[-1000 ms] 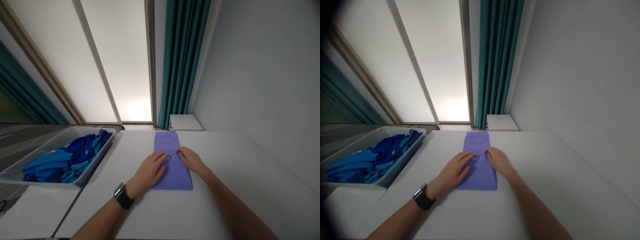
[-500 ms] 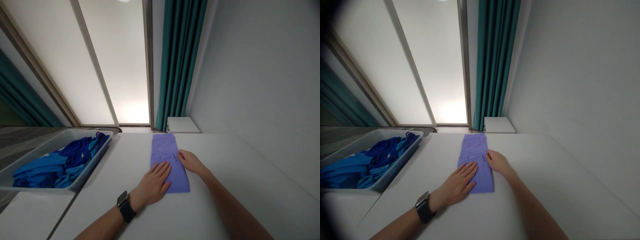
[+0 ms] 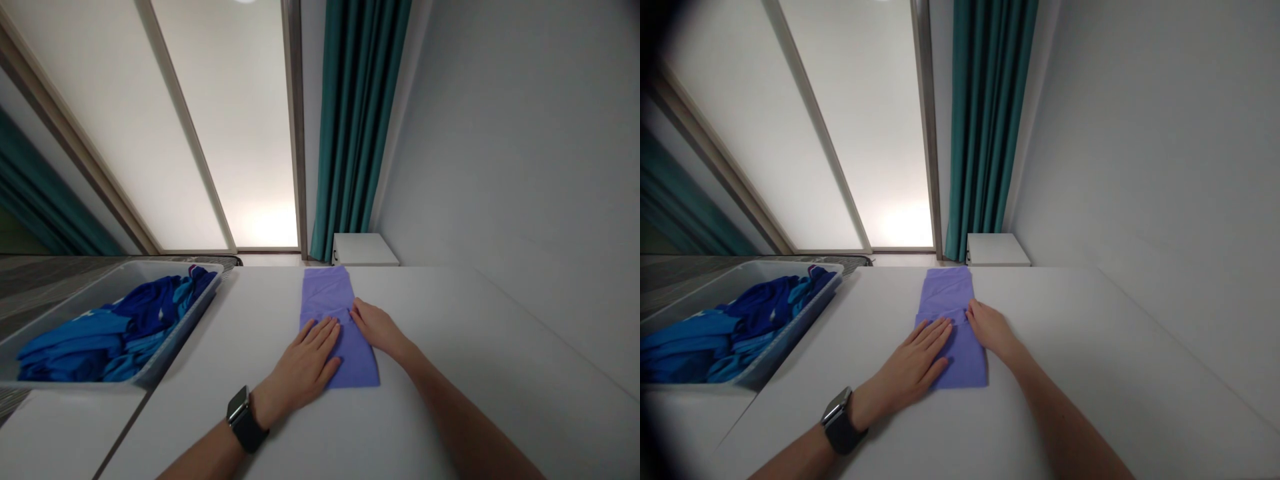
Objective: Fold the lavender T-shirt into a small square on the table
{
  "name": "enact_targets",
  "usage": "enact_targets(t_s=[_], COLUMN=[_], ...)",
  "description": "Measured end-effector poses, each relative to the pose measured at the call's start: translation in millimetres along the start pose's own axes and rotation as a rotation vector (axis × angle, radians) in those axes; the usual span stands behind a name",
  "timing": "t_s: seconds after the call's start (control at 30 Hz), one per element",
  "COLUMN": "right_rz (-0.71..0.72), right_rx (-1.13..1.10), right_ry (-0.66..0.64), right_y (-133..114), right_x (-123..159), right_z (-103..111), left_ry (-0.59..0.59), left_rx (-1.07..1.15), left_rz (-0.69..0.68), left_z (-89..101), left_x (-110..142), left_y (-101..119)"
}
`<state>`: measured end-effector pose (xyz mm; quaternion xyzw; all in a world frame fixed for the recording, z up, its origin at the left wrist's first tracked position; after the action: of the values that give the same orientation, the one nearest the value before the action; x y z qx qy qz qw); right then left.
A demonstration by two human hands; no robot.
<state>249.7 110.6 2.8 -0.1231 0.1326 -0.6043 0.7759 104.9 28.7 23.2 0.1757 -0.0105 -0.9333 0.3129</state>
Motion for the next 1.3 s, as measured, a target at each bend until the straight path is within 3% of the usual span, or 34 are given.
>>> enact_targets(t_s=[0.53, 0.8, 0.87, 0.97, 1.1, 1.2, 1.3], right_rz=[0.037, 0.034, 0.021, -0.003, -0.024, -0.055, -0.065], right_rx=[-0.101, -0.104, -0.086, -0.062, -0.044, -0.013, 0.042], right_ry=[0.028, 0.088, 0.08, 0.047, 0.034, 0.041, 0.036], right_y=[7, 9, 8, 6, 4, 1, -4], right_x=[-7, -6, -5, -4, -4, -4, -3], right_z=[-7, -6, -5, -5, -4, -3, -4], left_ry=[-0.03, 0.022, 0.068, 0.158, 0.143, 0.085, 0.068], left_rx=[-0.018, 0.004, 0.044, 0.092, 0.19, 0.217, 0.218], left_rz=[0.013, 0.046, 0.131, 0.377, 0.629, 0.682, 0.654], left_z=[-23.1, -2.5, 8.2, 20.2, 12.1, 2.3, -0.3], left_x=[8, 2, 0, 1, 6, 5, 0], left_y=[-7, -7, -21, -64, -112, -118, -108])
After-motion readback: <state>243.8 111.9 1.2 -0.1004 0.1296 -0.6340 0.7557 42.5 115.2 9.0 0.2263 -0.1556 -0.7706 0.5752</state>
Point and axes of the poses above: each hand's wrist, its own x-axis away from the middle knuckle, its own z-axis out of the back of the hand, y = z × x, the point moved 8 cm from there along -x, towards the middle knuckle, and after that the axes turned 3 degrees about -z, right-handed, at the moved point
